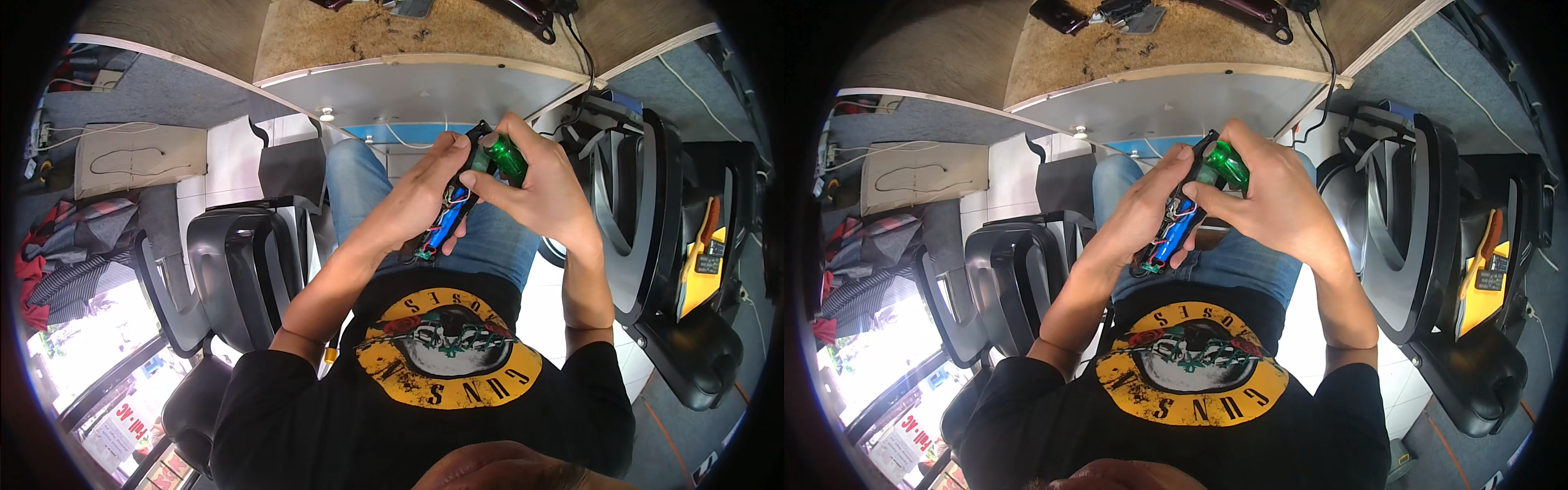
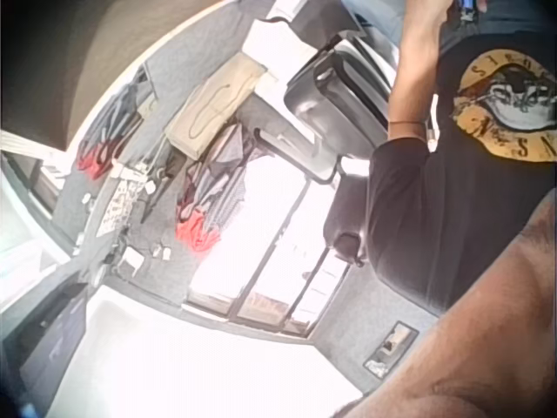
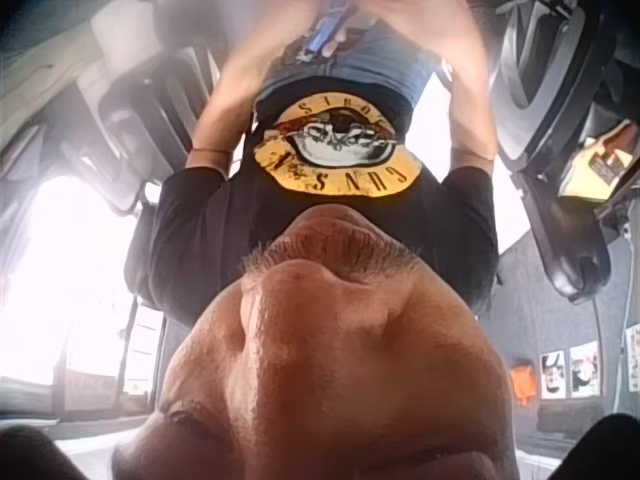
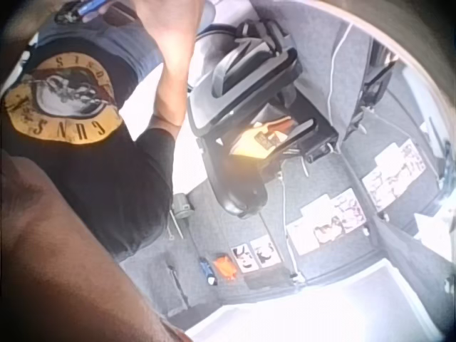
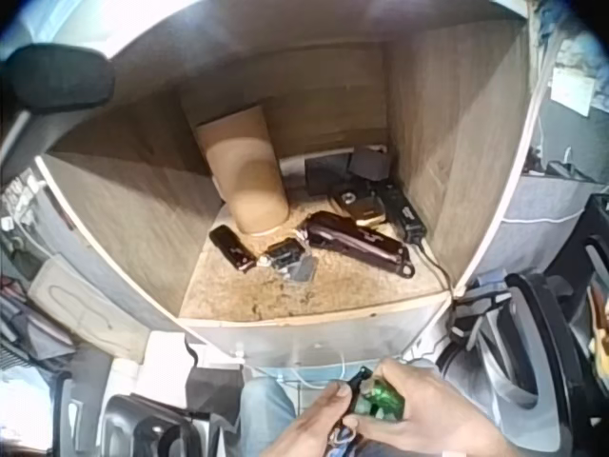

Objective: The person disassembles a hair clipper using a screwdriver, prying the casing apart and handling the internal motor and battery components at a workbench.

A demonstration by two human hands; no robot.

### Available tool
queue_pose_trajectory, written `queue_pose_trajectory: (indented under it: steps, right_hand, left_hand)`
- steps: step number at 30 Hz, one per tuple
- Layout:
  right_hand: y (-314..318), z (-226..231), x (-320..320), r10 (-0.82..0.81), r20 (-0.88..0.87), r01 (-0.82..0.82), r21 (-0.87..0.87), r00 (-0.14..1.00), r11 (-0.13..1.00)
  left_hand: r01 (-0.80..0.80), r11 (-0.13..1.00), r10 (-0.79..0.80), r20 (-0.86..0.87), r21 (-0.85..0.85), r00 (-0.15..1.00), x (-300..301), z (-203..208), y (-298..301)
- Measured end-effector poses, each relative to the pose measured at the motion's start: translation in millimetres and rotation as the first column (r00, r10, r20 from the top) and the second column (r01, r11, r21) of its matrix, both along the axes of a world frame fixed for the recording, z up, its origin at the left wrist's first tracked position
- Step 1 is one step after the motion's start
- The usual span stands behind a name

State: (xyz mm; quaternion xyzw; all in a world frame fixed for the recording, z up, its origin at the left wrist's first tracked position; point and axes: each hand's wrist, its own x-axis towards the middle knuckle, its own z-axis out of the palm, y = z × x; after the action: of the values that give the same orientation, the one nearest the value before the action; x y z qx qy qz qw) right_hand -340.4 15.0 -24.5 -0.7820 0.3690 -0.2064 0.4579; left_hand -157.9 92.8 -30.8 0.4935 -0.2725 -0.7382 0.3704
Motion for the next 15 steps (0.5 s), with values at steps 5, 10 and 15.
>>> queue_pose_trajectory:
  steps: [5, 10, 15]
  right_hand:
    - [-7.5, 2.8, -11.1, 0.110, -0.010, -0.111, -0.040, 0.994, 0.993]
    - [-4.4, -2.1, -8.4, 0.092, -0.007, -0.092, -0.025, 0.996, 0.995]
    - [3.2, 2.2, -5.1, 0.062, 0.005, -0.061, -0.103, 0.998, 0.993]
  left_hand:
    - [-0.012, 1.000, 0.012, -0.022, 0.004, 1.000, 0.4, -2.5, 0.0]
    - [-0.073, 0.997, 0.073, -0.009, -0.018, 0.997, -4.1, -3.8, -1.4]
    - [-0.060, 0.998, 0.060, -0.021, -0.010, 0.998, -0.1, 3.0, -0.3]
